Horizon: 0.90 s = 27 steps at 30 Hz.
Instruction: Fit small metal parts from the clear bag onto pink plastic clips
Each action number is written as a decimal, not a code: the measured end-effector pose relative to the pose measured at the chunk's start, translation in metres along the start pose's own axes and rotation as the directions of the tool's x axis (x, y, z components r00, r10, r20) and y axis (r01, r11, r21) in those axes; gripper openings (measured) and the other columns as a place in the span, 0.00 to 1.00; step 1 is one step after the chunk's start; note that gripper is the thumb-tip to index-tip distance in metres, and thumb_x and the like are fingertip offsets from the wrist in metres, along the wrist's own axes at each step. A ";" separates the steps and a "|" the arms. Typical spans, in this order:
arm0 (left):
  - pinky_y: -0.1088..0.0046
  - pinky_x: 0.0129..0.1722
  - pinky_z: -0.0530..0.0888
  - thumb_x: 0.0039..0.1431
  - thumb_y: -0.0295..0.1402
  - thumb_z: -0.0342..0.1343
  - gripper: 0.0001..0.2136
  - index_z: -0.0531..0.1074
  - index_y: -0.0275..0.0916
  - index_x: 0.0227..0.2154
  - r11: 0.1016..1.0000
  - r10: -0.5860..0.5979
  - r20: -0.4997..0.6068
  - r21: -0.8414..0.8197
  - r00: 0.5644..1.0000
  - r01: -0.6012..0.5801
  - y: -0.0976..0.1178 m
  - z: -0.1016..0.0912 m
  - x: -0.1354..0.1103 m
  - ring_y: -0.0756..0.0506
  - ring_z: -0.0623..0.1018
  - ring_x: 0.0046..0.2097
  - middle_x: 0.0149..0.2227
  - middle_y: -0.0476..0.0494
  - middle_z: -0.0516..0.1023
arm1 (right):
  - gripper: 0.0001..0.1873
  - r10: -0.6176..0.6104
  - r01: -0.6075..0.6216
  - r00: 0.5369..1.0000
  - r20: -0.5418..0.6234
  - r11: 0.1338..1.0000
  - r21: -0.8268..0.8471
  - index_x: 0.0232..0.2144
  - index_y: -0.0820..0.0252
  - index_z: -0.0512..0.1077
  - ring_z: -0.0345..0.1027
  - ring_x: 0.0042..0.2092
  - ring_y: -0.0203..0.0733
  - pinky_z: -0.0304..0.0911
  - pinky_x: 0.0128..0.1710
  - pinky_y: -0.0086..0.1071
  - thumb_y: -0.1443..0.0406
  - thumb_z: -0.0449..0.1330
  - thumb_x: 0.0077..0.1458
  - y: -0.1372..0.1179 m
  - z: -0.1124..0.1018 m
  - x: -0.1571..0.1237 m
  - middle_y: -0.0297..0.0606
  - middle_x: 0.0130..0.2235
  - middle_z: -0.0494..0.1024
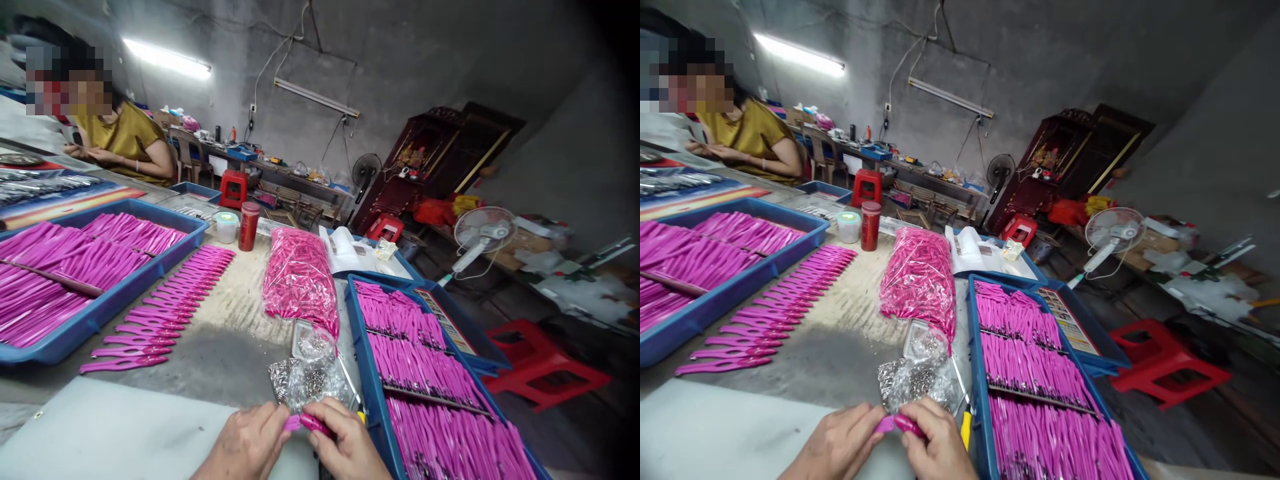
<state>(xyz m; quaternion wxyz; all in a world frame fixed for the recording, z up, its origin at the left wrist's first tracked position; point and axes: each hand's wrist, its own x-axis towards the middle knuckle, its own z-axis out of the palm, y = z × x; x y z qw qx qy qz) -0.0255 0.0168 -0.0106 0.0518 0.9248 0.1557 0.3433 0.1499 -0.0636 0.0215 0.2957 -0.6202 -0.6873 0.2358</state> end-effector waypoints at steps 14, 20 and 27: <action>0.76 0.18 0.66 0.64 0.29 0.34 0.14 0.62 0.39 0.27 0.999 0.022 0.120 -0.026 0.993 -0.019 0.009 -0.010 0.001 0.49 0.70 0.20 0.21 0.49 0.68 | 0.14 -0.068 0.072 0.992 0.107 0.997 -0.031 0.34 0.60 0.74 0.68 0.32 0.39 0.63 0.32 0.28 0.62 0.49 0.57 -0.012 -0.005 -0.004 0.38 0.29 0.73; 0.76 0.19 0.65 0.65 0.30 0.33 0.15 0.62 0.39 0.27 0.999 0.035 0.158 -0.024 0.987 -0.031 0.014 -0.012 0.000 0.49 0.71 0.20 0.21 0.50 0.68 | 0.19 -0.081 0.086 0.986 0.147 0.996 -0.028 0.33 0.62 0.74 0.68 0.30 0.40 0.64 0.30 0.28 0.59 0.47 0.58 -0.018 -0.001 -0.003 0.41 0.27 0.74; 0.75 0.20 0.64 0.64 0.29 0.35 0.12 0.62 0.39 0.29 1.000 0.016 0.177 0.016 0.984 -0.019 0.012 -0.013 -0.002 0.49 0.71 0.21 0.22 0.51 0.69 | 0.18 -0.064 0.069 0.996 0.063 0.995 -0.068 0.28 0.60 0.73 0.67 0.27 0.37 0.62 0.26 0.26 0.57 0.48 0.57 -0.014 0.004 -0.005 0.36 0.24 0.74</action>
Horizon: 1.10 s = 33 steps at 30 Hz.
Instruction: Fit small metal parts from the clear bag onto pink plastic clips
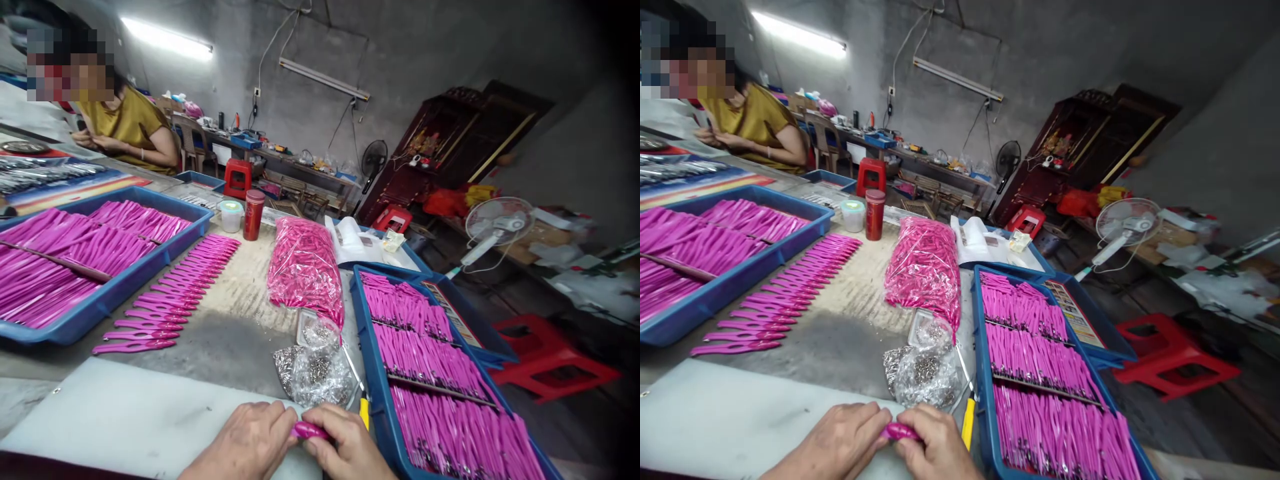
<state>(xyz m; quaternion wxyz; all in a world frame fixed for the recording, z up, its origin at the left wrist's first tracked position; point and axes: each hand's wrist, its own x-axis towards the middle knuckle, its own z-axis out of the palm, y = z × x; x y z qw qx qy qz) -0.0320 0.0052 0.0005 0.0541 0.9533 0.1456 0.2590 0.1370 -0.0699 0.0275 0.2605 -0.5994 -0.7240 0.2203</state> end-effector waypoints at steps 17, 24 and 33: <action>0.72 0.20 0.60 0.63 0.27 0.37 0.10 0.60 0.40 0.28 0.996 0.053 0.033 0.073 0.998 -0.055 0.002 -0.003 0.000 0.48 0.69 0.20 0.22 0.51 0.67 | 0.27 -0.011 0.010 0.999 0.043 0.999 0.035 0.31 0.61 0.75 0.69 0.28 0.38 0.64 0.28 0.26 0.51 0.43 0.58 -0.002 0.000 -0.001 0.40 0.25 0.75; 0.72 0.20 0.60 0.63 0.27 0.39 0.09 0.60 0.40 0.27 0.996 0.048 0.022 0.068 0.999 -0.049 0.002 -0.001 0.000 0.49 0.69 0.20 0.22 0.51 0.67 | 0.21 -0.001 0.000 1.000 0.028 0.998 0.063 0.31 0.58 0.75 0.69 0.28 0.37 0.64 0.28 0.26 0.53 0.47 0.58 -0.003 -0.003 0.000 0.37 0.25 0.76; 0.73 0.21 0.63 0.63 0.27 0.39 0.09 0.62 0.40 0.29 0.999 0.028 0.000 0.045 1.000 -0.027 0.002 0.000 0.002 0.48 0.70 0.22 0.23 0.51 0.68 | 0.20 0.041 -0.046 0.996 0.073 0.996 0.070 0.31 0.62 0.75 0.68 0.30 0.40 0.64 0.29 0.28 0.57 0.48 0.57 0.000 -0.002 0.001 0.40 0.26 0.75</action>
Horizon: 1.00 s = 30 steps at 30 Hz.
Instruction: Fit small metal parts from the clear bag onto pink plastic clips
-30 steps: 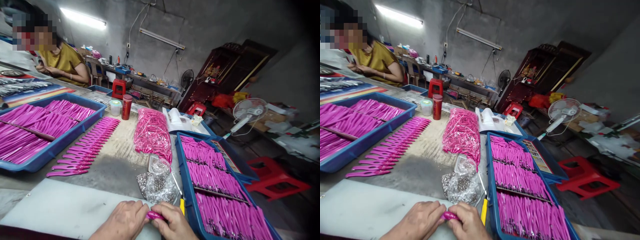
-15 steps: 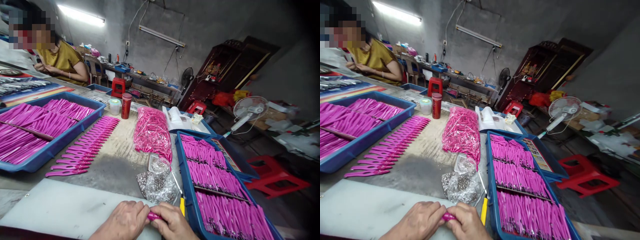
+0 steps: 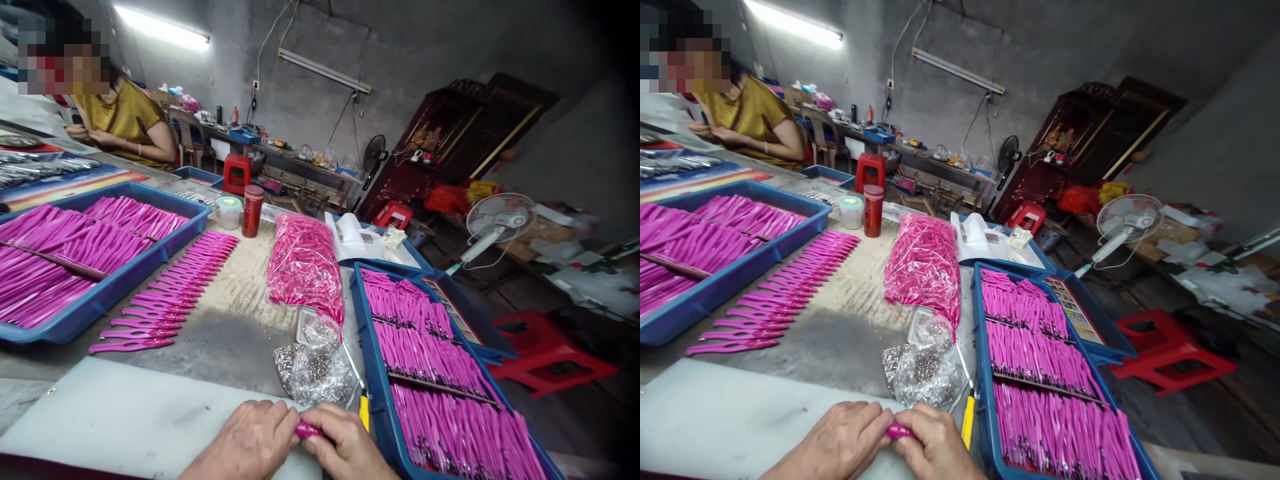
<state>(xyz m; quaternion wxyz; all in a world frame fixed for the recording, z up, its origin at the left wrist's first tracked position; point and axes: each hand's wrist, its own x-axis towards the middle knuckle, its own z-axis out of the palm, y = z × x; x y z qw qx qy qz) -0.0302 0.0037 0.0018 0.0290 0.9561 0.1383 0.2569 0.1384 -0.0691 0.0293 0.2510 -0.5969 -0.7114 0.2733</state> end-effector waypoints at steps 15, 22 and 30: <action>0.74 0.21 0.63 0.66 0.31 0.31 0.17 0.62 0.40 0.27 0.997 -0.071 -0.021 -0.002 0.997 0.071 -0.014 0.028 -0.003 0.48 0.72 0.21 0.21 0.50 0.68 | 0.12 0.282 -0.332 0.920 -0.273 0.930 -0.157 0.31 0.59 0.73 0.69 0.34 0.40 0.62 0.35 0.29 0.68 0.49 0.54 0.025 -0.015 0.019 0.38 0.31 0.75; 0.73 0.21 0.63 0.65 0.31 0.32 0.16 0.63 0.40 0.26 0.995 -0.089 -0.011 -0.037 0.996 0.088 -0.014 0.031 -0.004 0.48 0.72 0.21 0.21 0.50 0.68 | 0.15 0.403 -0.412 0.905 -0.139 0.745 -0.524 0.29 0.57 0.74 0.70 0.35 0.36 0.58 0.33 0.24 0.71 0.48 0.55 0.026 -0.014 0.040 0.34 0.32 0.77; 0.72 0.21 0.64 0.65 0.30 0.30 0.17 0.64 0.40 0.27 0.994 -0.102 -0.003 -0.039 0.995 0.102 -0.014 0.032 -0.004 0.46 0.73 0.22 0.22 0.49 0.69 | 0.15 0.472 -0.424 0.875 -0.105 0.644 -0.637 0.27 0.61 0.76 0.73 0.35 0.45 0.60 0.30 0.30 0.71 0.48 0.53 0.024 -0.010 0.058 0.45 0.32 0.79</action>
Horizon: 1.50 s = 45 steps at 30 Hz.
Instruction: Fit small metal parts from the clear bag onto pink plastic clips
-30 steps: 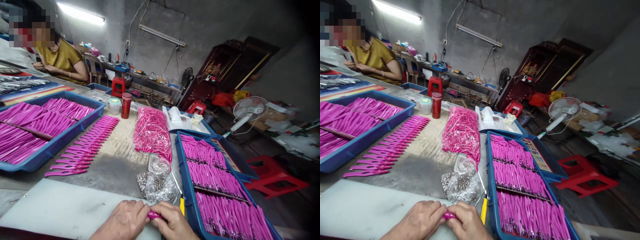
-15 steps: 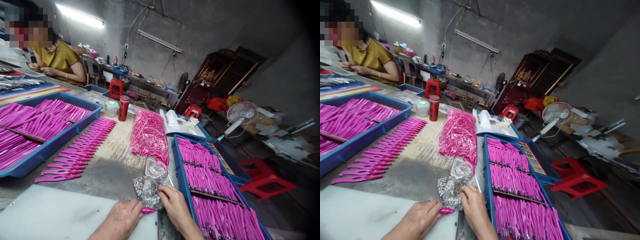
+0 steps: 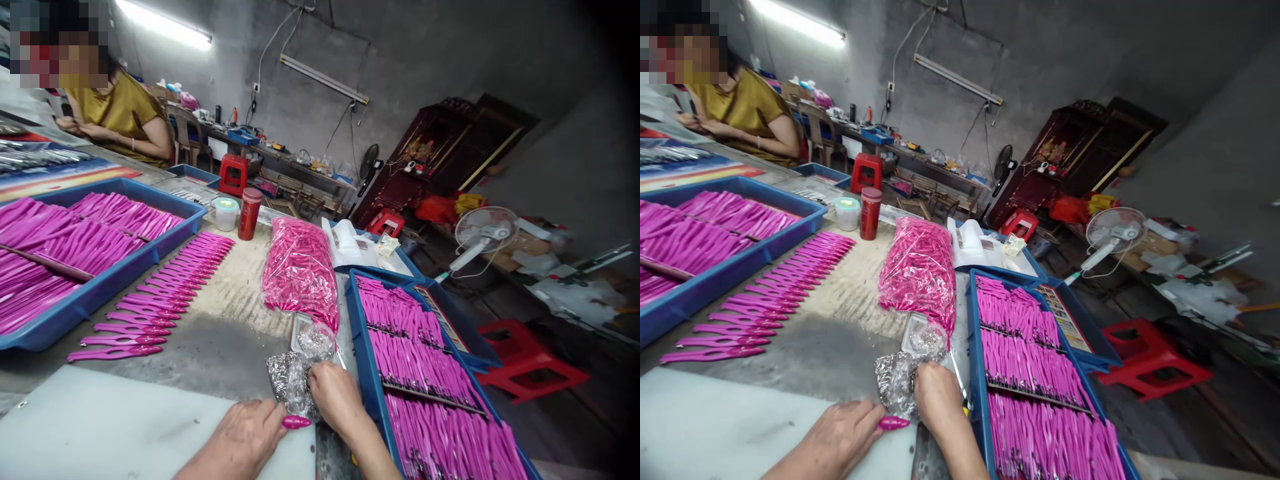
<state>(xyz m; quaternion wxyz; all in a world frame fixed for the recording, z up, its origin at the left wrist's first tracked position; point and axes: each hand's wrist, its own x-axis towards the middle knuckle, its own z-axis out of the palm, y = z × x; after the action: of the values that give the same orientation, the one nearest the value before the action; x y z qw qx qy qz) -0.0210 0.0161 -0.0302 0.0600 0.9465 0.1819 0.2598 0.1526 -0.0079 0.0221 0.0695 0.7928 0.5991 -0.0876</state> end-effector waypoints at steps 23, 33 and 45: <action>0.73 0.22 0.65 0.62 0.28 0.39 0.09 0.62 0.40 0.28 1.000 -0.014 0.043 -0.014 0.999 0.014 0.000 -0.001 -0.002 0.47 0.72 0.23 0.23 0.50 0.69 | 0.16 0.025 -0.022 0.999 0.028 0.997 -0.079 0.29 0.64 0.76 0.74 0.36 0.49 0.63 0.32 0.33 0.73 0.47 0.51 -0.008 0.006 0.003 0.49 0.33 0.79; 0.73 0.23 0.65 0.61 0.29 0.41 0.08 0.63 0.40 0.28 1.000 -0.031 0.064 0.008 0.997 0.030 0.001 0.000 -0.003 0.47 0.72 0.23 0.24 0.50 0.70 | 0.15 0.024 -0.023 1.000 0.007 0.998 -0.057 0.30 0.63 0.74 0.73 0.36 0.47 0.60 0.32 0.32 0.73 0.48 0.50 -0.007 0.005 0.000 0.46 0.33 0.79; 0.73 0.24 0.66 0.60 0.28 0.45 0.05 0.63 0.40 0.30 0.999 -0.038 0.121 -0.002 0.992 0.039 0.001 -0.001 -0.004 0.47 0.73 0.25 0.25 0.51 0.70 | 0.14 0.017 -0.018 1.000 -0.012 0.999 -0.039 0.29 0.61 0.74 0.73 0.36 0.45 0.58 0.31 0.30 0.70 0.48 0.54 -0.005 0.007 0.000 0.44 0.33 0.79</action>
<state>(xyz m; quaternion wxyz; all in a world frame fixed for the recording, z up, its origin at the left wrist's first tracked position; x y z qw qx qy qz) -0.0243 0.0141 -0.0314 0.0782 0.9567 0.1956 0.2011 0.1477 -0.0083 0.0149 0.0822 0.7971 0.5941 -0.0706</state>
